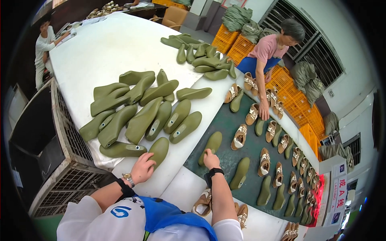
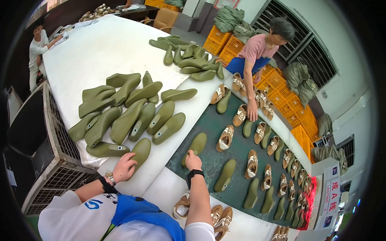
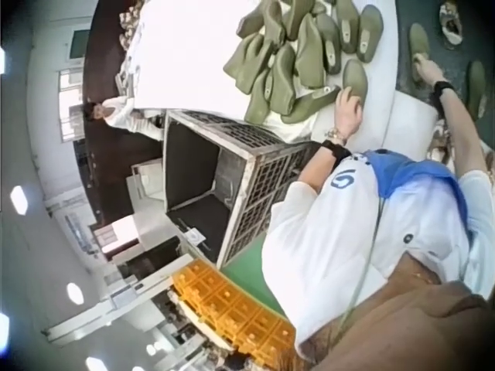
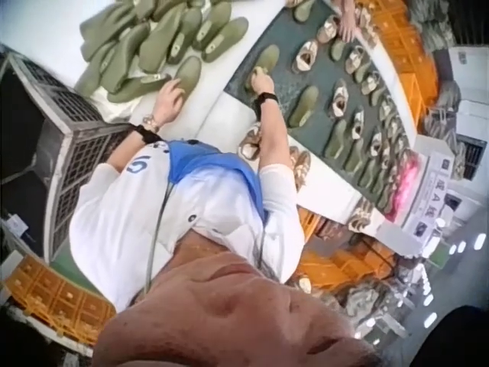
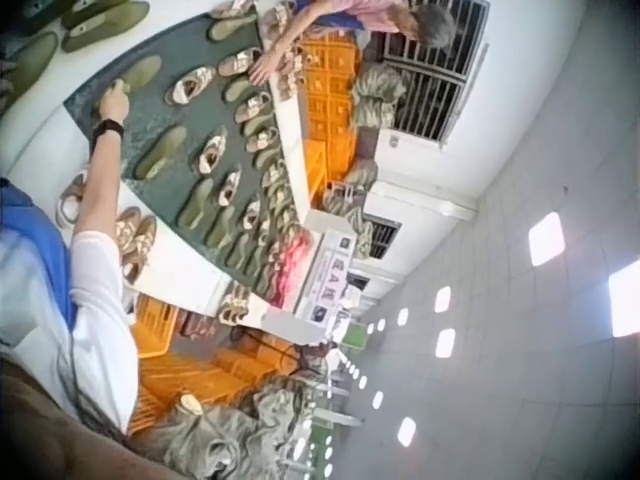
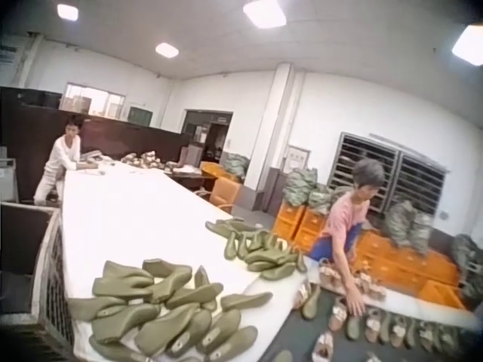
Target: Organizing shoes and green shoe lasts on a conveyor belt and in sorting bags in a manufacturing facility.
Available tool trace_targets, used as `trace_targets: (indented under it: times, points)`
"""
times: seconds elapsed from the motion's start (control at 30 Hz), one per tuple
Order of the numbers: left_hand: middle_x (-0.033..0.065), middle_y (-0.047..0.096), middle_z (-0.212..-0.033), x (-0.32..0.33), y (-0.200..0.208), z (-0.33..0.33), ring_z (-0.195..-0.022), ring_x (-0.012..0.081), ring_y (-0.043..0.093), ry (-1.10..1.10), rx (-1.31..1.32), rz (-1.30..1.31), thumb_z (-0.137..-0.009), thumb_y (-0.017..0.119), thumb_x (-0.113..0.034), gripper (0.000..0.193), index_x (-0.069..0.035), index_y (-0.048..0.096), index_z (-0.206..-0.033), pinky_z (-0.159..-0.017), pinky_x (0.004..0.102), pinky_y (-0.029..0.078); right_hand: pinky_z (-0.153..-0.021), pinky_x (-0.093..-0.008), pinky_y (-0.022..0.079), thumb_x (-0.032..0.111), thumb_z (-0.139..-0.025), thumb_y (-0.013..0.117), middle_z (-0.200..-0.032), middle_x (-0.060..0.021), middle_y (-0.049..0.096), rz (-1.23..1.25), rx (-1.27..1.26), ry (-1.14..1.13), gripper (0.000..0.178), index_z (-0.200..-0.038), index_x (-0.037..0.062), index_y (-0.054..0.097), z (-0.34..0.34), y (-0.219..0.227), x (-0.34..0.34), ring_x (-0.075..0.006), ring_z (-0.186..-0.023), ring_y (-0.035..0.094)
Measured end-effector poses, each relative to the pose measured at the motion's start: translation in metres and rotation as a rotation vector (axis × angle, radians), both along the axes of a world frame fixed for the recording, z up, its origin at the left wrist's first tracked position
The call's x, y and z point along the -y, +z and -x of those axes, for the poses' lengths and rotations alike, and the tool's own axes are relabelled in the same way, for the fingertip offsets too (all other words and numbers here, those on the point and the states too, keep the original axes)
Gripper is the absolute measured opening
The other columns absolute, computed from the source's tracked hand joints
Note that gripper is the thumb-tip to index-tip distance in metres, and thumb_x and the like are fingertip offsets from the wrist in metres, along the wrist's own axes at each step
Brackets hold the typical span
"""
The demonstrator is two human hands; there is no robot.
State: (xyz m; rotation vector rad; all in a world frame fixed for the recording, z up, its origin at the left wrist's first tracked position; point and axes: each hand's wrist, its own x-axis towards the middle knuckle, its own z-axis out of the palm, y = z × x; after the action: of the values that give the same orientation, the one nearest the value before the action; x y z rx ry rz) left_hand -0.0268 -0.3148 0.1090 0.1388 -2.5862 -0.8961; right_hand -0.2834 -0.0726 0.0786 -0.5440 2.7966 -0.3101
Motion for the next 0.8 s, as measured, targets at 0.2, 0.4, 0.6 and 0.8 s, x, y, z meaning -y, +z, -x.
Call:
trace_targets:
  times: [0.2,0.4,0.6,0.8]
  points:
    - [0.0197,0.050,-0.120,0.001,0.007,0.004,-0.113,0.0391,0.045,-0.008,0.028,-0.020,-0.070,0.058,-0.005,0.019,-0.005,0.061,-0.088,-0.094,0.0429,0.040,-0.078,-0.0462,0.047,0.029,-0.088,0.047,-0.097,-0.0206,0.063,-0.027,0.056,-0.042,0.032,-0.118,0.0182,0.046,0.012,0.011,0.002,-0.0380,-0.089,0.060]
    - [0.0201,0.049,-0.120,0.000,0.004,0.007,-0.113,0.0392,0.044,-0.050,0.004,-0.018,-0.069,0.059,-0.005,0.020,-0.005,0.061,-0.089,-0.095,0.0430,0.039,-0.082,-0.0417,0.047,0.028,-0.084,0.053,-0.102,-0.0211,0.061,0.095,0.055,0.017,0.044,-0.126,0.0159,0.047,-0.017,0.060,-0.028,-0.0361,-0.093,0.060]
    - [0.0202,0.046,-0.123,-0.001,-0.005,0.002,-0.115,0.0404,0.041,-0.038,0.035,-0.037,-0.068,0.060,-0.005,0.023,-0.005,0.060,-0.091,-0.097,0.0443,0.036,-0.069,-0.0379,0.049,0.027,-0.084,0.055,-0.085,-0.0143,0.065,0.215,0.294,0.305,0.024,-0.096,0.0096,0.065,-0.139,0.116,-0.099,-0.0322,-0.078,0.062]
    - [0.0205,0.047,-0.121,-0.001,-0.011,0.004,-0.113,0.0395,0.043,-0.059,0.003,-0.030,-0.067,0.060,-0.005,0.021,-0.005,0.060,-0.088,-0.096,0.0439,0.036,-0.069,-0.0406,0.049,0.028,-0.082,0.059,-0.083,-0.0159,0.063,0.199,0.181,0.092,0.028,-0.105,0.0131,0.060,-0.267,0.073,-0.127,-0.0339,-0.077,0.061]
